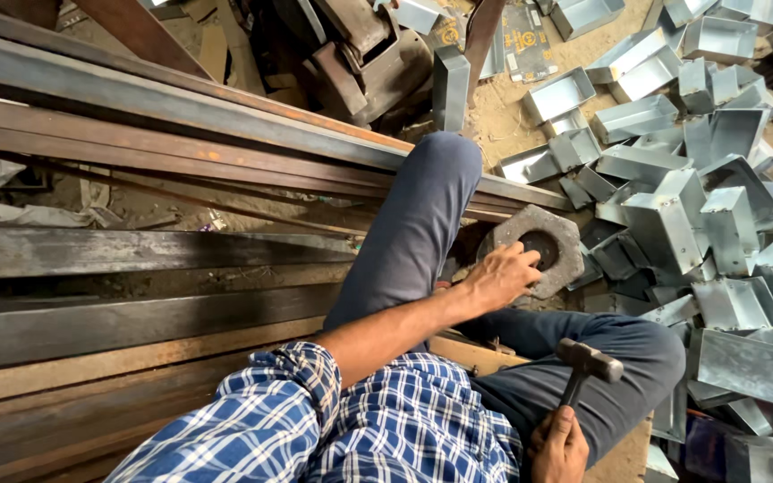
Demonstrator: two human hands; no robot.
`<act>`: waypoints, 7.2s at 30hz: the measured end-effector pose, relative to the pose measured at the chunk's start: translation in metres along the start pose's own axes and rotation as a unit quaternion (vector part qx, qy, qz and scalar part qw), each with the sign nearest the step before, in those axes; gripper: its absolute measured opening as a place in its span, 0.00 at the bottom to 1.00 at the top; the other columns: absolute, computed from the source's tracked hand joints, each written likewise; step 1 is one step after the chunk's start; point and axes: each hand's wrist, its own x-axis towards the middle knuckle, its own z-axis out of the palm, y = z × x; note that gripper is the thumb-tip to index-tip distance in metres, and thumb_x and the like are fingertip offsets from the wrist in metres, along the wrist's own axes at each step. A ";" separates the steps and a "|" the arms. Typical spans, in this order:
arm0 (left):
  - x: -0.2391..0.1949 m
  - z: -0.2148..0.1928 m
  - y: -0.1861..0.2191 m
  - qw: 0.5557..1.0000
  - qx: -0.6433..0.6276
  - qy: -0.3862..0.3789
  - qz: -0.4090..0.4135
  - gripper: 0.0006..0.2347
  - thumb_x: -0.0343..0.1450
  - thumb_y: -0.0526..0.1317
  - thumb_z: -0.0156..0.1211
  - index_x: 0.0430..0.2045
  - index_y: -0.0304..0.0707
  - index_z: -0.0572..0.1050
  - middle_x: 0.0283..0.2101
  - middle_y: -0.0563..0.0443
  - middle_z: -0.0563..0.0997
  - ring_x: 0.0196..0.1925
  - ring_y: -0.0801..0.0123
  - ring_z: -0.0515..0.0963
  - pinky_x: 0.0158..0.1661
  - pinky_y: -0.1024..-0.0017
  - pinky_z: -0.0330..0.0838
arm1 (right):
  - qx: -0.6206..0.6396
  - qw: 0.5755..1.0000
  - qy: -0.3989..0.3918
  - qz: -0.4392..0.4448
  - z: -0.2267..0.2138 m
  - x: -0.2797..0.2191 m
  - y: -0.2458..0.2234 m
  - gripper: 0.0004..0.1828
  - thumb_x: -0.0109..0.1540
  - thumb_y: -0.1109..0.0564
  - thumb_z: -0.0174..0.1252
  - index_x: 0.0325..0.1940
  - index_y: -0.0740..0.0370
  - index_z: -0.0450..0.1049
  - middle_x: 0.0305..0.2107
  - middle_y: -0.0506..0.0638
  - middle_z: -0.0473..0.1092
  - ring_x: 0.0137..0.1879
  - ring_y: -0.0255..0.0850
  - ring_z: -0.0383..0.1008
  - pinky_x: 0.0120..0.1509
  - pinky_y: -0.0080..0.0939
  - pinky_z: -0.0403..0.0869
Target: The person sits on the floor and uses a hammer and a punch to shape a hexagonal metal piece.
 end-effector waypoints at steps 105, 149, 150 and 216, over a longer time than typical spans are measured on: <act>-0.021 -0.027 0.017 0.968 -0.173 -0.070 0.165 0.11 0.68 0.30 0.54 0.43 0.36 0.76 0.51 0.42 0.80 0.59 0.50 0.79 0.58 0.62 0.74 | -0.195 0.967 0.068 -0.150 0.018 -0.044 -0.084 0.23 0.72 0.43 0.46 0.38 0.66 0.70 0.16 0.56 0.61 0.23 0.45 0.60 0.28 0.48 0.64; -0.023 -0.012 -0.008 0.975 -0.172 -0.049 0.130 0.12 0.71 0.34 0.61 0.49 0.44 0.75 0.53 0.50 0.82 0.59 0.65 0.79 0.59 0.62 0.61 | -0.397 0.848 -0.015 -0.352 0.012 0.004 -0.138 0.15 0.62 0.50 0.64 0.35 0.64 0.70 0.21 0.60 0.68 0.28 0.59 0.73 0.33 0.55 0.70; -0.017 -0.014 -0.012 0.977 -0.165 -0.045 0.130 0.12 0.71 0.34 0.61 0.49 0.44 0.75 0.53 0.50 0.82 0.59 0.65 0.79 0.59 0.62 0.61 | -0.354 0.849 -0.001 -0.393 0.010 0.003 -0.140 0.14 0.61 0.51 0.64 0.36 0.64 0.70 0.21 0.60 0.67 0.27 0.58 0.73 0.31 0.54 0.70; -0.022 -0.036 0.018 0.979 -0.196 0.007 0.053 0.17 0.63 0.24 0.62 0.46 0.35 0.78 0.51 0.43 0.83 0.55 0.54 0.83 0.54 0.65 0.77 | -0.302 0.787 0.051 -0.536 -0.015 -0.007 -0.136 0.18 0.63 0.47 0.61 0.30 0.63 0.68 0.22 0.55 0.67 0.28 0.48 0.73 0.34 0.46 0.72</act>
